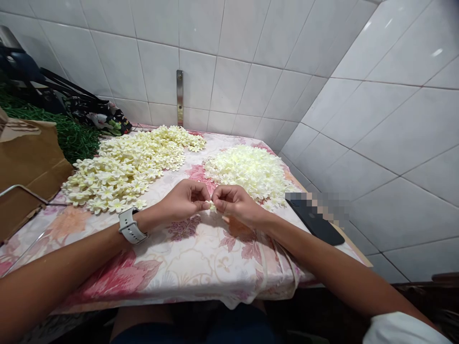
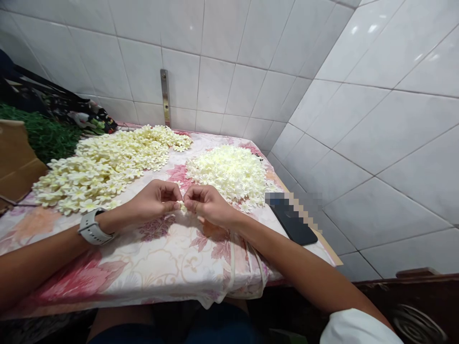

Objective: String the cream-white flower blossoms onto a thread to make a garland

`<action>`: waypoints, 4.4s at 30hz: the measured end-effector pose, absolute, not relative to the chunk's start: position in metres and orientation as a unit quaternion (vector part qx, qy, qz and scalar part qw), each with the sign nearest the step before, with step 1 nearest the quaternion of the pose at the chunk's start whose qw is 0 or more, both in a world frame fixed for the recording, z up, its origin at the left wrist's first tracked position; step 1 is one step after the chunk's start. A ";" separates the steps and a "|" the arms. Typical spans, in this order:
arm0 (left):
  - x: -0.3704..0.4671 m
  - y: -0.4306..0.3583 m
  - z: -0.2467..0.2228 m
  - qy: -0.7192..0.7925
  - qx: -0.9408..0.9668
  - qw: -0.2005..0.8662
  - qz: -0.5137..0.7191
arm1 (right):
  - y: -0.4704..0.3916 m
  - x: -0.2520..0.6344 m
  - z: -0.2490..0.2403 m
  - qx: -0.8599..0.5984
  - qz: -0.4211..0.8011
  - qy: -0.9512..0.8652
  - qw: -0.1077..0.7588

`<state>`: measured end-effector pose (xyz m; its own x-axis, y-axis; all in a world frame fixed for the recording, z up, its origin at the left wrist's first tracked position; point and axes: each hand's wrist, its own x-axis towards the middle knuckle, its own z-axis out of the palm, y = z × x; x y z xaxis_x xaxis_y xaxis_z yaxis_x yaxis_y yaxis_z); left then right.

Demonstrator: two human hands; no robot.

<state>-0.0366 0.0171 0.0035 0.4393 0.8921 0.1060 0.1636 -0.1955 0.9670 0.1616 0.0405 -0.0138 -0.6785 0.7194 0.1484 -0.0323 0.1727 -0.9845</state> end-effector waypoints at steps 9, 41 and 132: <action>-0.035 0.018 -0.007 0.389 0.575 0.575 0.432 | 0.042 0.156 -0.015 -0.320 0.541 -0.668 0.398; -0.032 0.013 0.000 0.435 0.642 0.485 0.404 | 0.042 0.157 -0.015 -0.330 0.503 -0.682 0.416; -0.041 0.016 0.010 0.422 0.718 0.411 0.370 | 0.043 0.164 -0.006 -0.293 0.344 -0.831 0.325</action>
<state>-0.0413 0.0161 0.0097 0.3693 0.9106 0.1856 0.3019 -0.3065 0.9027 0.1644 0.0427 -0.0063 -0.6178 0.7099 0.3382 0.2639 0.5923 -0.7612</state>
